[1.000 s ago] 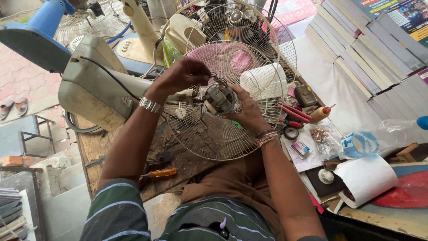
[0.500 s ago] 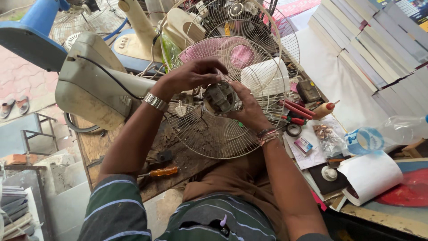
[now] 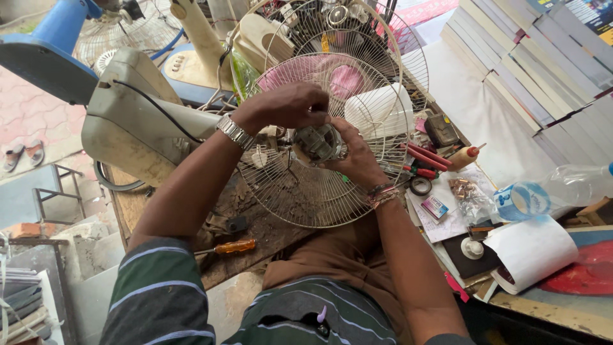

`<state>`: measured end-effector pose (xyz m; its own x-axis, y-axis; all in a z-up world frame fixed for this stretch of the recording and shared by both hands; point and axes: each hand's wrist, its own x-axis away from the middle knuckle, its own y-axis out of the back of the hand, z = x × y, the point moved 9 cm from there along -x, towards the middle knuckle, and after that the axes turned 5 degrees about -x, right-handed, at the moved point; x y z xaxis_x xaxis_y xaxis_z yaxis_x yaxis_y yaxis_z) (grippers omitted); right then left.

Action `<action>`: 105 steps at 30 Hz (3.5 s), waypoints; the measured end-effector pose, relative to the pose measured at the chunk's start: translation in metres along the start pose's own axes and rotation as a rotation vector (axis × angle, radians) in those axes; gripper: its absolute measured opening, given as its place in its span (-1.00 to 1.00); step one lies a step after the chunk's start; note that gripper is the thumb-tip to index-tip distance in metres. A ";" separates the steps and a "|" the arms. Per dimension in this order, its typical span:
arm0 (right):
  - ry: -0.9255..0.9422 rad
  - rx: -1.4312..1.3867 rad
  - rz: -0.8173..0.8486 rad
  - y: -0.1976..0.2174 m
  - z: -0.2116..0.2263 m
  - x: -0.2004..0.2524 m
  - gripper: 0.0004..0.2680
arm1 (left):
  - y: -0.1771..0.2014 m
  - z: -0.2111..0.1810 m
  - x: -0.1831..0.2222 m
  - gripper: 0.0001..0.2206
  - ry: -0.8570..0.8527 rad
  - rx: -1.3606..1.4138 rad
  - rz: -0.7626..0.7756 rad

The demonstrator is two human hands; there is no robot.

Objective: The person disassembles a table fan motor, removes the central cap and rotor, and reassembles the components using a screwdriver. They manipulate the motor housing and internal parts on a cluttered workbench.

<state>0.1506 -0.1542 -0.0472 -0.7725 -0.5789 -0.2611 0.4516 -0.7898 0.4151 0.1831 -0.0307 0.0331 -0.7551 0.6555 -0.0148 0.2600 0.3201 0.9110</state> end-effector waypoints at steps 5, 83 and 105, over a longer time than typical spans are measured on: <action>-0.018 0.055 -0.016 0.002 -0.003 0.000 -0.22 | -0.011 0.023 0.004 -0.80 0.329 0.115 0.131; -0.010 0.053 -0.030 0.004 -0.004 0.000 -0.24 | -0.067 -0.002 0.091 0.16 0.391 -0.110 -0.609; -0.065 -0.138 -0.078 -0.002 -0.003 0.003 -0.24 | -0.063 0.001 0.104 0.09 0.082 0.062 -0.808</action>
<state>0.1490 -0.1546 -0.0514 -0.8331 -0.5036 -0.2287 0.4425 -0.8550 0.2707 0.0887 0.0186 -0.0264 -0.7650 0.1544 -0.6253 -0.3529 0.7116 0.6075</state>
